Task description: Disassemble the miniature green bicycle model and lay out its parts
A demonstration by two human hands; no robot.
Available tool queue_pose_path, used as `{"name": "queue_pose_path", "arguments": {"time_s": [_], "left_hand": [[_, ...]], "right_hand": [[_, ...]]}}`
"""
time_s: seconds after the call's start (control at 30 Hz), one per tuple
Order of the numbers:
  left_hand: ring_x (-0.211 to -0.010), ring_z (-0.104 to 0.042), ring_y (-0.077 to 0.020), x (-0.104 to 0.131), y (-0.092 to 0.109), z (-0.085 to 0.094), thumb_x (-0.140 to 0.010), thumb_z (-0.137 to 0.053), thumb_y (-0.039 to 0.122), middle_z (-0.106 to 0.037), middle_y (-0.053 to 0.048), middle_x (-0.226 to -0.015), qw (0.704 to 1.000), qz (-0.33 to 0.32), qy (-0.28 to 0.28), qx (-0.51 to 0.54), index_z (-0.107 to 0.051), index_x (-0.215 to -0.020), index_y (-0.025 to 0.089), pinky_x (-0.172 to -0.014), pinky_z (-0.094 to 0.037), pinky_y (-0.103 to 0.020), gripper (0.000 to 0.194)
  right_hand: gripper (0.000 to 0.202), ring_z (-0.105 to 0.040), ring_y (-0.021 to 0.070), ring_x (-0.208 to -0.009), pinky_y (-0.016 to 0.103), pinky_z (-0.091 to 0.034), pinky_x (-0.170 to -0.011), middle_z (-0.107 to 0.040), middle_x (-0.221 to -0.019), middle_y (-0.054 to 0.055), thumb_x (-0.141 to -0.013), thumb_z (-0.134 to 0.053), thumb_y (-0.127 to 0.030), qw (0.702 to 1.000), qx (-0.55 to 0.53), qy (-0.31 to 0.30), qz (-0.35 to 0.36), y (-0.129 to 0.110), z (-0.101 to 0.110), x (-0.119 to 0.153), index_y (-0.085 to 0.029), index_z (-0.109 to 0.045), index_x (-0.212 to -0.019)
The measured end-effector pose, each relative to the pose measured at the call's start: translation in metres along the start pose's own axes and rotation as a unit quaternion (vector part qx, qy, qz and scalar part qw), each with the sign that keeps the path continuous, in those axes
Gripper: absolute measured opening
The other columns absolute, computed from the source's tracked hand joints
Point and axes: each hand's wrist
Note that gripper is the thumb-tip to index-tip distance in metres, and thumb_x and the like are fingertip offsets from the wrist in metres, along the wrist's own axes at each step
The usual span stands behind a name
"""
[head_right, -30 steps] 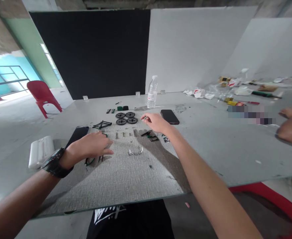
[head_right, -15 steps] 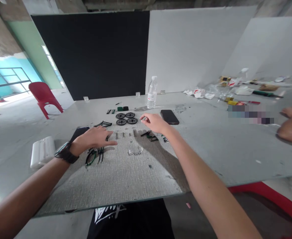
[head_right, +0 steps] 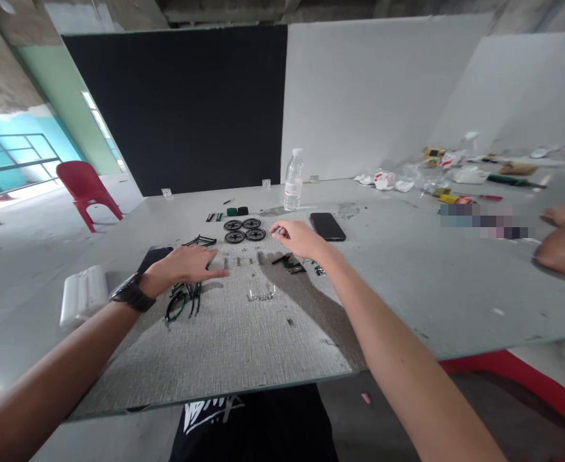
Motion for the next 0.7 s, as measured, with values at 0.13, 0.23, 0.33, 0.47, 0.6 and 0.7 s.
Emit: {"name": "queue_pose_path", "arguments": {"time_s": [0.13, 0.23, 0.33, 0.47, 0.6, 0.7], "left_hand": [[-0.088, -0.064, -0.0275, 0.0000, 0.0017, 0.0003, -0.089, -0.027, 0.084, -0.071, -0.014, -0.098, 1.000, -0.001, 0.004, -0.005, -0.064, -0.112, 0.015, -0.073, -0.047, -0.036, 0.081], [-0.089, -0.065, -0.0281, -0.0012, 0.0030, -0.0008, -0.090, -0.027, 0.083, -0.071, -0.016, -0.099, 1.000, 0.007, 0.009, -0.010, -0.065, -0.110, 0.014, -0.074, -0.047, -0.037, 0.081], [-0.090, -0.065, -0.0281, -0.0030, 0.0031, -0.0027, -0.091, -0.026, 0.081, -0.071, -0.015, -0.099, 1.000, 0.012, -0.003, -0.010, -0.065, -0.112, 0.015, -0.075, -0.048, -0.037, 0.079], [-0.091, -0.065, -0.0281, -0.0037, 0.0022, -0.0041, -0.092, -0.026, 0.080, -0.072, -0.014, -0.099, 1.000, 0.013, -0.018, -0.001, -0.065, -0.111, 0.016, -0.075, -0.048, -0.037, 0.078], [-0.089, -0.065, -0.0255, -0.0017, 0.0024, -0.0026, -0.090, -0.025, 0.083, -0.071, -0.012, -0.096, 1.000, 0.012, -0.007, 0.020, -0.068, -0.097, 0.018, -0.075, -0.048, -0.034, 0.078], [-0.090, -0.064, -0.0254, -0.0004, 0.0033, -0.0010, -0.091, -0.028, 0.081, -0.071, -0.011, -0.096, 1.000, 0.007, -0.005, 0.021, -0.069, -0.095, 0.018, -0.076, -0.047, -0.034, 0.076]], "right_hand": [[0.031, -0.060, 0.0180, -0.071, 0.035, -0.044, -0.069, -0.069, -0.085, 0.007, -0.092, -0.051, -0.036, 1.000, -0.001, 0.006, 0.006, 0.0005, 0.0001, 0.0001, -0.019, -0.068, -0.111], [0.031, -0.060, 0.0181, -0.072, 0.035, -0.044, -0.069, -0.069, -0.086, 0.007, -0.091, -0.052, -0.036, 1.000, -0.003, 0.007, 0.006, 0.0018, -0.0004, -0.0003, -0.019, -0.068, -0.112], [0.031, -0.059, 0.0181, -0.072, 0.035, -0.044, -0.068, -0.069, -0.085, 0.007, -0.092, -0.052, -0.036, 1.000, -0.003, 0.005, 0.006, 0.0020, -0.0007, -0.0006, -0.020, -0.068, -0.112], [0.030, -0.058, 0.0179, -0.071, 0.034, -0.043, -0.068, -0.069, -0.084, 0.007, -0.092, -0.051, -0.037, 1.000, -0.001, 0.001, 0.003, 0.0007, -0.0001, -0.0003, -0.020, -0.068, -0.111], [0.030, -0.059, 0.0182, -0.072, 0.034, -0.042, -0.068, -0.069, -0.087, 0.008, -0.092, -0.052, -0.037, 1.000, -0.007, -0.004, 0.003, 0.0004, 0.0006, 0.0002, -0.020, -0.068, -0.110], [0.029, -0.059, 0.0187, -0.072, 0.036, -0.043, -0.069, -0.068, -0.085, 0.007, -0.092, -0.052, -0.037, 1.000, -0.009, -0.001, 0.008, 0.0010, 0.0004, 0.0001, -0.020, -0.068, -0.109]]}}
Point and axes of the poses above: each hand's wrist, its own x-axis away from the middle knuckle, its own z-axis out of the back of the hand, y = z × x
